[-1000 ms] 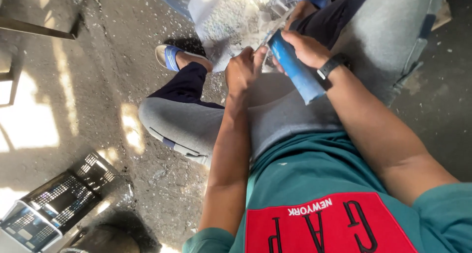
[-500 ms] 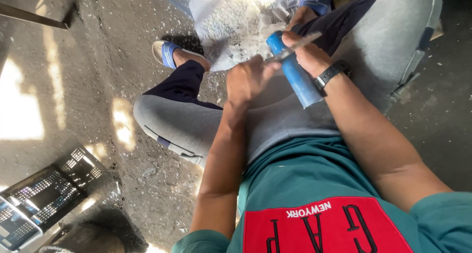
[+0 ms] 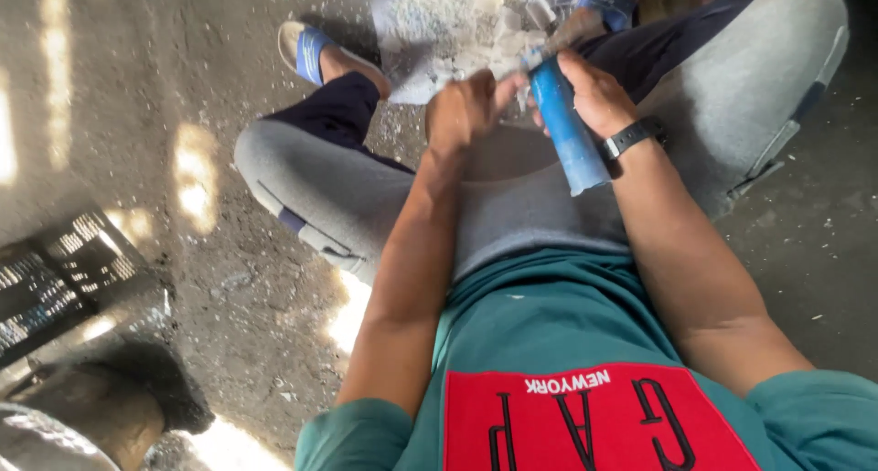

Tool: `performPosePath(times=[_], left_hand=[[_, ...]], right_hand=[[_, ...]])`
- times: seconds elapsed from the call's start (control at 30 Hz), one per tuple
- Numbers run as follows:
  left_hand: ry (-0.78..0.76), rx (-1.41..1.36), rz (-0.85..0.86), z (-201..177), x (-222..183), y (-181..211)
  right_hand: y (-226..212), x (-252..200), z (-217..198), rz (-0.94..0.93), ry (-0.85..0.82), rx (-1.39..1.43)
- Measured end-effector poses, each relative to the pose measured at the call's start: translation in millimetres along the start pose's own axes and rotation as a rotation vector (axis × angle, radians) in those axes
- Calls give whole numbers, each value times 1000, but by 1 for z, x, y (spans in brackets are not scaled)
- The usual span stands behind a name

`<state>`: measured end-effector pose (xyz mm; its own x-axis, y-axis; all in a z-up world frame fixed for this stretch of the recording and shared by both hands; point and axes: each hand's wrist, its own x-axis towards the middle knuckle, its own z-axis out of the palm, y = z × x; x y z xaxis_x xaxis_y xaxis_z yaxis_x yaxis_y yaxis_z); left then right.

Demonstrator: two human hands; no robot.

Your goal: The person is seated on a stool, using a knife to shave the surface of blue cylindrical candles, removing a thin layer of wax from each before placing them into a wooden crate.

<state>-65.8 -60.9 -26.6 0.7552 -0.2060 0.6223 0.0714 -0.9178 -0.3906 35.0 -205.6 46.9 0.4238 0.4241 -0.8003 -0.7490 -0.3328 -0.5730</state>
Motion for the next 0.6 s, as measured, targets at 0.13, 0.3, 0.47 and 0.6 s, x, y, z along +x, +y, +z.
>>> performPosePath(times=[0.13,0.3,0.47,0.6], left_hand=[[-566,-893,-584,-31,30,-2],[2,243,5,-43,35,-8],[-595,-963,-686,-40,38,-16],[-459,-1065,-420,-49,39,0]], right_hand=[[-14,-15,11,64,105,-39],[-15,-19,10,90,97,-263],[8,9,-12,-41,-147,18],[0,5,-12,41,-107,-56]])
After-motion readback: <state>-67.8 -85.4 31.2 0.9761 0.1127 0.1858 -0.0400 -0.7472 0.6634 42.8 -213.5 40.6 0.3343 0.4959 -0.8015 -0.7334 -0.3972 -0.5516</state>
